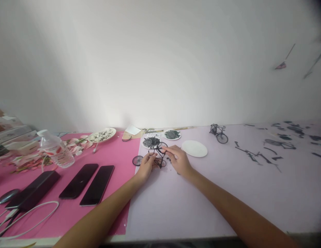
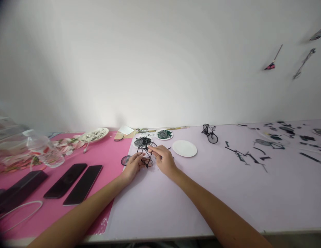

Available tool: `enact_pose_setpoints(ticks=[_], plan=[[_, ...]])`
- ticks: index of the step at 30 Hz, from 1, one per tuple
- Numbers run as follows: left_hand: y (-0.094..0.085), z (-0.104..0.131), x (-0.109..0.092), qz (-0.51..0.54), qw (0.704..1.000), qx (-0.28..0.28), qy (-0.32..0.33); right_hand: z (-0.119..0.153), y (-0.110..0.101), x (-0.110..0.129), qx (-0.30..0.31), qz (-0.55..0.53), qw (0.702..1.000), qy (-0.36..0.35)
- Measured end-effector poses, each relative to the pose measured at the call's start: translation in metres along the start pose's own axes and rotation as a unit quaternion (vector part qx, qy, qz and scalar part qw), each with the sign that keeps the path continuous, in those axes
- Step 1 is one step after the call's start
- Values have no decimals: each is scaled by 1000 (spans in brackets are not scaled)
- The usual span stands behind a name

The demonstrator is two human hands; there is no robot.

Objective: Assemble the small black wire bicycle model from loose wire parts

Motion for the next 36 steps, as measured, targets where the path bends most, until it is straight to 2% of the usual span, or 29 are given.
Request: enact_pose_setpoints(ticks=[3, 11, 19, 27, 36], plan=[[-1, 0, 1, 1, 1000, 1, 3, 1, 0, 2, 0, 16, 1000, -7], [0, -2, 2, 8, 1000, 4, -3, 3, -6, -6, -59, 48, 997, 6], [1, 0, 1, 9, 1000, 18, -1, 2, -4, -2, -43, 57, 997, -1], [-1, -3, 3, 7, 1000, -3, -5, 1, -3, -3, -41, 37, 998, 5], [-3, -5, 3, 2, 1000, -1, -1, -1, -2, 2, -26, 9, 1000, -3]])
Point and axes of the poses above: each hand's wrist, its own z-axis away from the middle knuckle, its own y-axis out of the palm, x = y × z, the point moved 7 cm from there along -z, towards the middle knuckle, and after that the axes turned 13 degrees about z, right-handed, at the moved point
